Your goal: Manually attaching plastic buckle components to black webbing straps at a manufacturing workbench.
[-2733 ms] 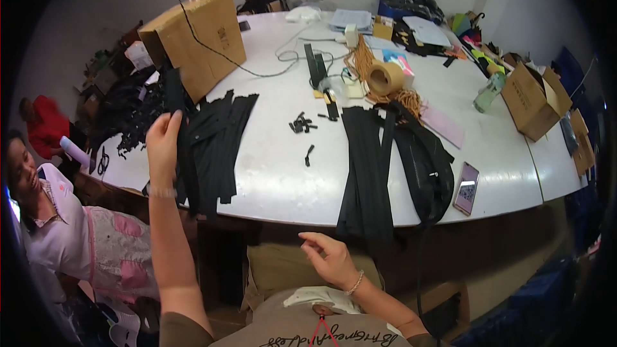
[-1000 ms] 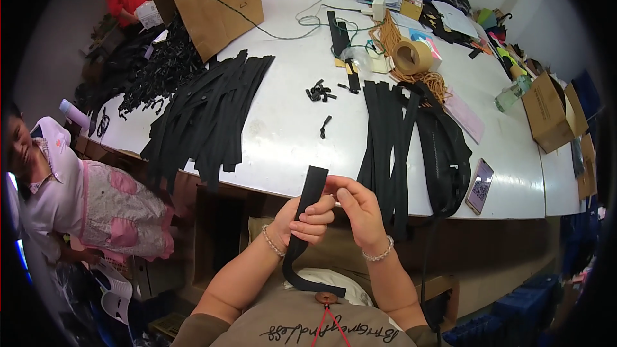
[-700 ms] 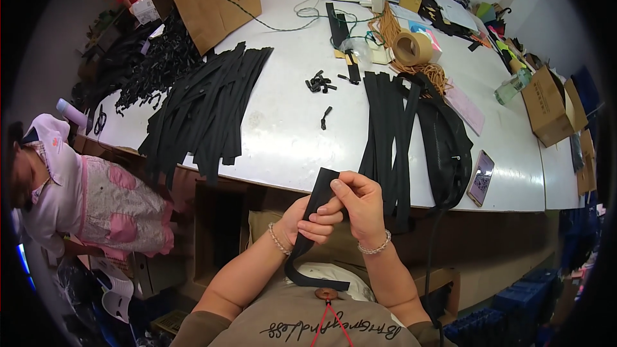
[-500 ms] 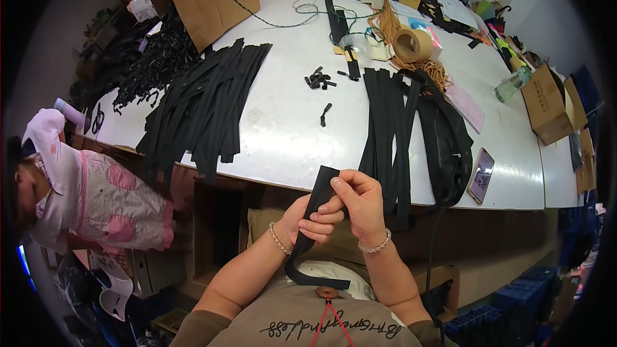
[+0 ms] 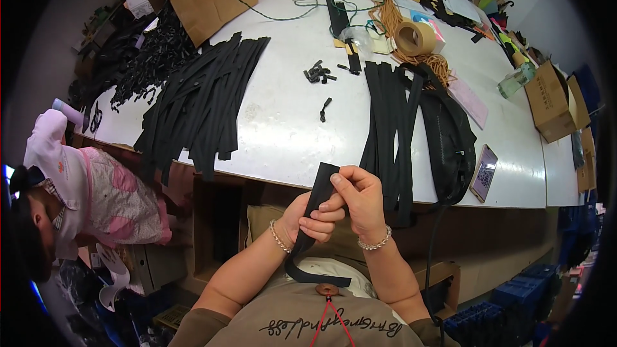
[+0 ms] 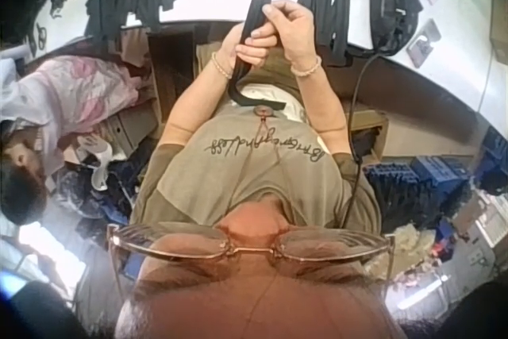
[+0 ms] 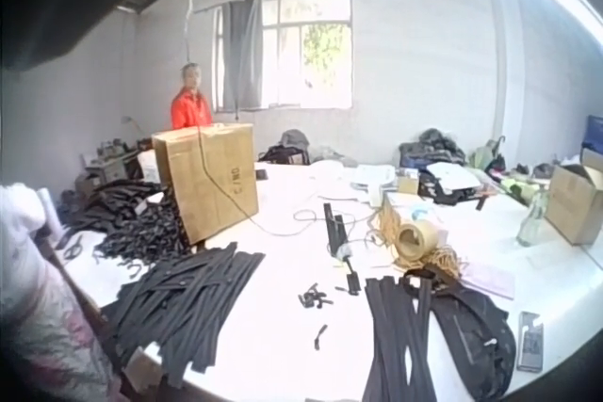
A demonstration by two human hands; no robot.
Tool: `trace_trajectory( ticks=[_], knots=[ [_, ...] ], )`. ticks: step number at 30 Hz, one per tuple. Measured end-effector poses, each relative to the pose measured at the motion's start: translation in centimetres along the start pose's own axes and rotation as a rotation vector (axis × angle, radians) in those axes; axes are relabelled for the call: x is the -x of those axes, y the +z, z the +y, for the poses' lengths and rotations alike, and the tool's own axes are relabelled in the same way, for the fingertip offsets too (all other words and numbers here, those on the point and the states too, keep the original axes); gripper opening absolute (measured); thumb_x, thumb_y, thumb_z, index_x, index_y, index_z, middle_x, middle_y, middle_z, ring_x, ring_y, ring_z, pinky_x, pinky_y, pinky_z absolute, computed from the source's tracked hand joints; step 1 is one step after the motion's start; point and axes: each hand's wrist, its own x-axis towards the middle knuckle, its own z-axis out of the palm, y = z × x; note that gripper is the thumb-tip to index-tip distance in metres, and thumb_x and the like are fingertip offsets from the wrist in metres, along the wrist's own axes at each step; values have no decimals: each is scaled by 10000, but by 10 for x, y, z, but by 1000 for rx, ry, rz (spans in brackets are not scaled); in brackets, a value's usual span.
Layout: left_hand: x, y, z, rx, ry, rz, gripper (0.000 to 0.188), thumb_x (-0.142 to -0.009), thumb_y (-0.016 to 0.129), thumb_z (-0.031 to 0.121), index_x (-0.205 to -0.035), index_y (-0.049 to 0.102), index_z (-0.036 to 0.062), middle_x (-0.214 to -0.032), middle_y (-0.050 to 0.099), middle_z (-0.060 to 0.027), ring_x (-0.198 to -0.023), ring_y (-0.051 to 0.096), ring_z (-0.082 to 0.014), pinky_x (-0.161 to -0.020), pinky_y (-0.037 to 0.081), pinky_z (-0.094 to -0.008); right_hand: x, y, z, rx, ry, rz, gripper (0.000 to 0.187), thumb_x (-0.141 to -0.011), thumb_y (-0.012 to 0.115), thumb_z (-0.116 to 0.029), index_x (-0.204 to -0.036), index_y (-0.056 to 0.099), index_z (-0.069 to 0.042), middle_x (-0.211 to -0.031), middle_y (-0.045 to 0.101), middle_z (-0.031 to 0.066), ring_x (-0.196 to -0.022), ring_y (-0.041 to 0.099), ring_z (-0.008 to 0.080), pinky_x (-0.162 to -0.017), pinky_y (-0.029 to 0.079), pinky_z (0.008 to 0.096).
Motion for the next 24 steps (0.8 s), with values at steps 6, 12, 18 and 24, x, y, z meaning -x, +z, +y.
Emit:
trace_trajectory(
  ticks=[6,12,18,24],
  knots=[
    [5,6,9,-11,60,-28,284,-948,360,198,-699,417,74,-565,385,12,-365,352,-28,-337,274,-163,-2,5,13,-14,-14,-53,256,-936,500,-217,-1037,543,14,-839,596,69,-715,578,88,-644,464,210],
    [46,77,57,-325,864,-265,284,-968,381,217,-702,426,127,-553,350,33,-361,326,-46,-342,263,-177,38,-6,46,102,395,-864,455,-913,543,-292,-1249,460,5,-1037,589,62,-929,550,85,-798,441,234],
    [85,112,46,-606,810,-492,337,-965,407,283,-680,457,111,-508,387,17,-334,322,-55,-334,250,-189,44,-25,9,97,486,-463,130,-844,592,-8,-947,602,71,-718,638,84,-628,613,111,-579,504,231],
    [87,77,9,-1310,835,286,283,-921,502,309,-987,559,40,-895,594,-40,-649,559,-100,-576,440,-222,33,-34,-34,285,112,-146,81,-789,649,20,-848,608,57,-691,630,75,-568,606,99,-499,502,211]
  ],
)
